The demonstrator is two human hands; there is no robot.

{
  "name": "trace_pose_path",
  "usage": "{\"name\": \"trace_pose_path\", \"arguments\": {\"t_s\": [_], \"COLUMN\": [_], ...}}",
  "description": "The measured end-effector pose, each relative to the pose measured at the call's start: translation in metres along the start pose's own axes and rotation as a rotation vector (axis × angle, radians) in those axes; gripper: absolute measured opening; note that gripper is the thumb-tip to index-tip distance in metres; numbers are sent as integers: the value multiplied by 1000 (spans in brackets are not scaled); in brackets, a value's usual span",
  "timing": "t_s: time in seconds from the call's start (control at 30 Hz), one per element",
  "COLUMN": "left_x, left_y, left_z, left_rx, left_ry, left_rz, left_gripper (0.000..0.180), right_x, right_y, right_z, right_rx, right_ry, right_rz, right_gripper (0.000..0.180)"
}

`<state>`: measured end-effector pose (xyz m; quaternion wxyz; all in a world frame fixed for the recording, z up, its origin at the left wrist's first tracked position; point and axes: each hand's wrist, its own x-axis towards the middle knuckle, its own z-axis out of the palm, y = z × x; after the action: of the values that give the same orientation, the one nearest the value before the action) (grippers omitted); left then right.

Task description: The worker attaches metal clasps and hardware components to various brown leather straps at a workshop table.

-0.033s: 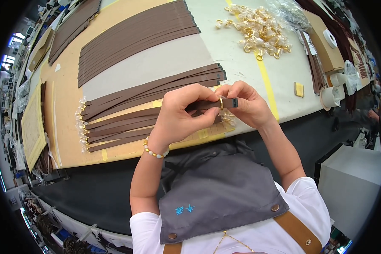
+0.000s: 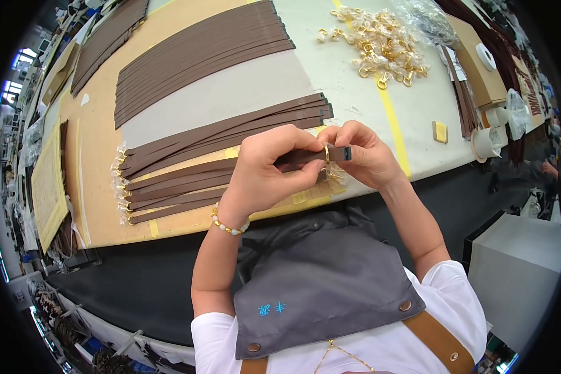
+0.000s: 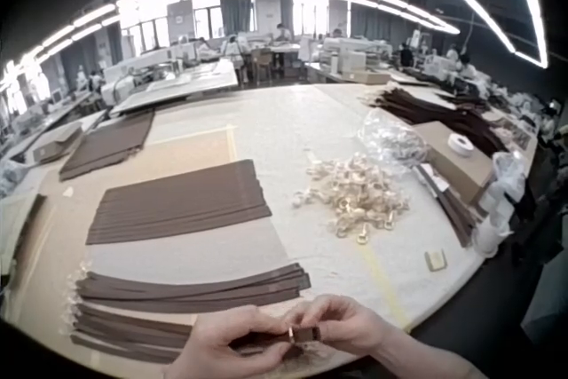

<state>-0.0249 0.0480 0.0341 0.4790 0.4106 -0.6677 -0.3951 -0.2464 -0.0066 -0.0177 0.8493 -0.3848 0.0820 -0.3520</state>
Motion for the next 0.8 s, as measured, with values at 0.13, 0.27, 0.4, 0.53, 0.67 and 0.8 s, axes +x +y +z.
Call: {"name": "trace_pose_path", "arguments": {"t_s": [0.13,0.27,0.4,0.53,0.67,0.8], "left_x": [-2,-6,-8,-11,-9,-8], "left_y": [9,14,18,14,10,13], "left_z": [6,6,8,12,14,12], "left_rx": [-4,126,292,385,352,212], "left_ry": [42,31,28,2,-27,-1], "left_rz": [35,86,143,159,123,-23], "left_gripper": [17,18,16,14,18,23], "right_x": [0,0,-1,-3,0,1], "right_y": [1,-15,-36,-39,-33,-31], "right_z": [0,13,28,44,55,48], "right_rx": [5,-209,-324,-618,-832,-779], "right_ry": [-43,32,27,150,254,269], "right_rz": [28,102,246,291,255,335], "right_gripper": [17,26,22,14,13,10]}}
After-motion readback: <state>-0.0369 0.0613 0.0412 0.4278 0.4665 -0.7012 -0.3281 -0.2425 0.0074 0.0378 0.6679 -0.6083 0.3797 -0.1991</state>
